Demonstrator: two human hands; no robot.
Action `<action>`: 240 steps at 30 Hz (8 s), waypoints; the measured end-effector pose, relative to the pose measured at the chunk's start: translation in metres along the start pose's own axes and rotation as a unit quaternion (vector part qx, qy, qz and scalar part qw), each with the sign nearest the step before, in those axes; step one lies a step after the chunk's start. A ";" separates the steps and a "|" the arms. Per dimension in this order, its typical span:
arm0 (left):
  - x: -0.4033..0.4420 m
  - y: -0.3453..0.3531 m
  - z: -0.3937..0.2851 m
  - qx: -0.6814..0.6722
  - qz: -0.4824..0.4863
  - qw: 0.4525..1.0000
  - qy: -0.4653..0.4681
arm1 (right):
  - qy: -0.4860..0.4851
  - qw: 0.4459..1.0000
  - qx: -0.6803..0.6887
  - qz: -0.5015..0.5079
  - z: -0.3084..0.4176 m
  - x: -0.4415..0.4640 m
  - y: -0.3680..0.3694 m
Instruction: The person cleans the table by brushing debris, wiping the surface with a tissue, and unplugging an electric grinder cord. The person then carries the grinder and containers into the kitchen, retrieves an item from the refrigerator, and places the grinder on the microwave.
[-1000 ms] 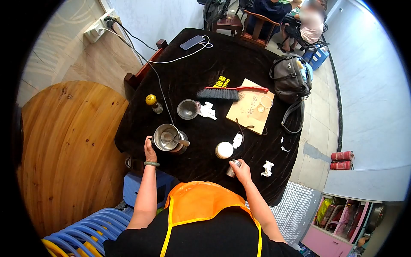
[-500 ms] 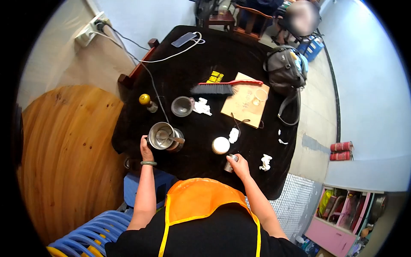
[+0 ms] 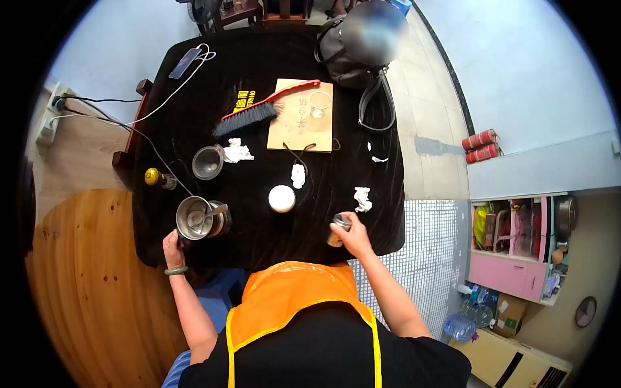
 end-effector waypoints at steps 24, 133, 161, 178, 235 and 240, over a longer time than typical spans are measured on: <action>-0.014 0.033 0.018 -0.184 -0.202 0.958 0.083 | 0.023 0.948 0.280 0.148 0.021 0.039 0.062; 0.338 -0.305 -0.317 -0.012 -0.263 0.939 0.223 | -0.036 0.959 -0.278 0.038 0.088 0.086 0.118; 0.356 -0.287 -0.357 0.275 -0.314 0.836 0.355 | 0.010 0.963 -0.268 0.039 0.079 0.091 0.123; 0.351 -0.281 -0.359 0.380 -0.394 0.763 0.344 | 0.036 0.968 -0.242 0.052 0.076 0.096 0.127; 0.392 -0.153 -0.192 -0.224 0.025 0.948 0.223 | -0.004 0.957 -0.287 0.036 0.085 0.094 0.122; 0.358 -0.106 -0.195 -0.256 0.104 0.917 0.287 | -0.010 0.956 -0.290 0.029 0.086 0.095 0.122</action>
Point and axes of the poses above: each hand's wrist, its own x-axis towards the middle knuckle, its own y-axis out of the palm, z = x × y, the point moved 8 cm from there along x, towards the middle knuckle, and after that the axes turned 9 degrees about z, right-handed, at the moved point
